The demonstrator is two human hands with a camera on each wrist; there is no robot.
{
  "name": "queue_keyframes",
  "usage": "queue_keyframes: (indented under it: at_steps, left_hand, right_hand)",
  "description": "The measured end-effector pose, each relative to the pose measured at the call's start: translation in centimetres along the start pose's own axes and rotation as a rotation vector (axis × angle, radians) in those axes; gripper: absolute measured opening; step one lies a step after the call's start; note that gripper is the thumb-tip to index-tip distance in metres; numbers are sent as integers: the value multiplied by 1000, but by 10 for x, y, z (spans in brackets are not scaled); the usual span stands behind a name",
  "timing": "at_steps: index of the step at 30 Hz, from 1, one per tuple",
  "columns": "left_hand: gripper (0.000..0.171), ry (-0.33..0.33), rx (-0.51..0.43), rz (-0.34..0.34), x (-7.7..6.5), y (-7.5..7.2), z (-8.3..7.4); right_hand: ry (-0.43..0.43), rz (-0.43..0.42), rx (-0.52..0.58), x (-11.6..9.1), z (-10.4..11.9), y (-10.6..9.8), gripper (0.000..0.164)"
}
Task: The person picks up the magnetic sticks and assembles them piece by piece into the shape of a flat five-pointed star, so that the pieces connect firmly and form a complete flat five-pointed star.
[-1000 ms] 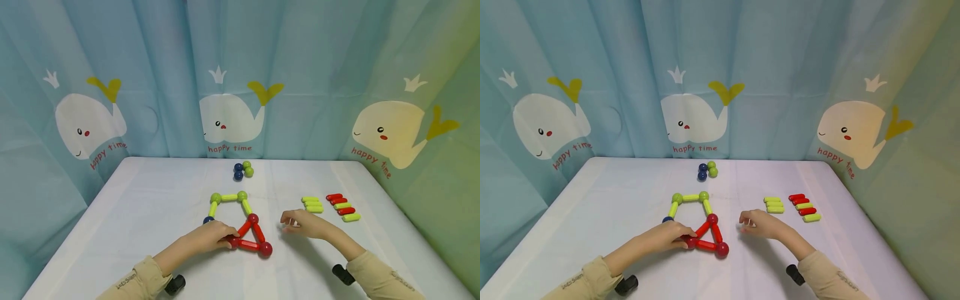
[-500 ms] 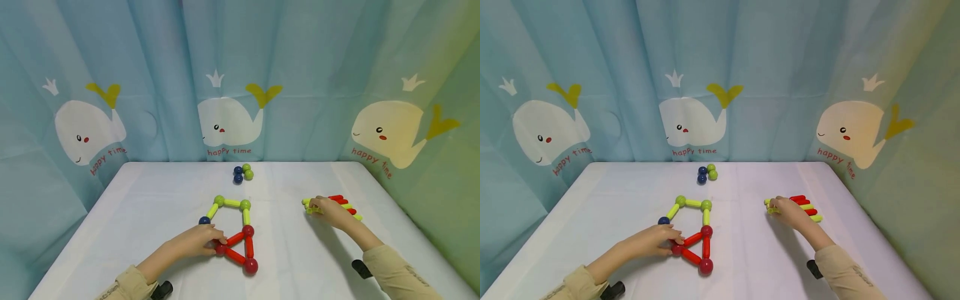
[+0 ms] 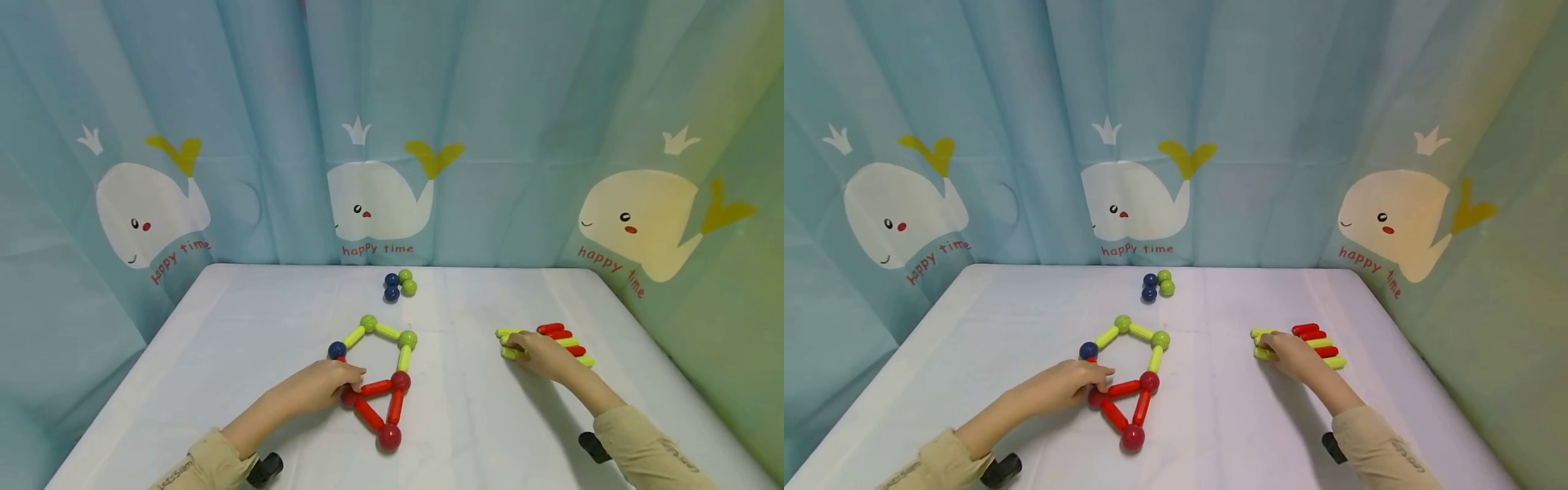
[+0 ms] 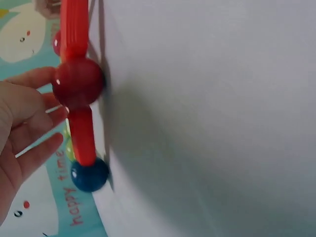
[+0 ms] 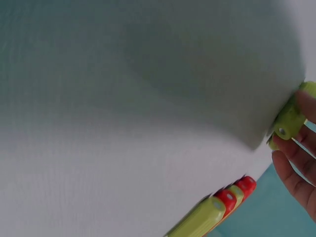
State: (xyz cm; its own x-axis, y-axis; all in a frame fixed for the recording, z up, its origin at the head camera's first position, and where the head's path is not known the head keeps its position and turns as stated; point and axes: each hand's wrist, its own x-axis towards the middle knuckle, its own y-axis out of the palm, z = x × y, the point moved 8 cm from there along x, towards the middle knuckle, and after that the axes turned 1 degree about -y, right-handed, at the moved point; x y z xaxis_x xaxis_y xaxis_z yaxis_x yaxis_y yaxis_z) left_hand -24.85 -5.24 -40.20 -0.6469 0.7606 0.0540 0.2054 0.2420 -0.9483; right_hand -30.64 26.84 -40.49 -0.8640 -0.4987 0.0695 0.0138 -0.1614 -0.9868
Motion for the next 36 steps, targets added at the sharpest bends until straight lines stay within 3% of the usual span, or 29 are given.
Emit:
queue_keyframes:
  at_steps: [4,9,14,21,27,36]
  left_hand:
    - [21,-19,20,-15,10,-1,-4]
    - [19,-82,-27,-63,21,0,-8]
    - [19,-163,-103,-120,32,8,-7]
    - [22,-277,-212,-150,50,15,-9]
    - [19,-324,-251,-163,58,20,-9]
    - [16,-332,-225,-157,65,19,-13]
  right_hand:
    - [-41,-4,-24,4,6,0,19]
    - [-34,5,-32,8,14,1,21]
    - [-49,20,20,15,30,2,19]
    - [-70,5,102,38,56,7,19]
    - [-94,-5,147,59,81,11,15]
    - [-136,-21,202,90,104,15,12]
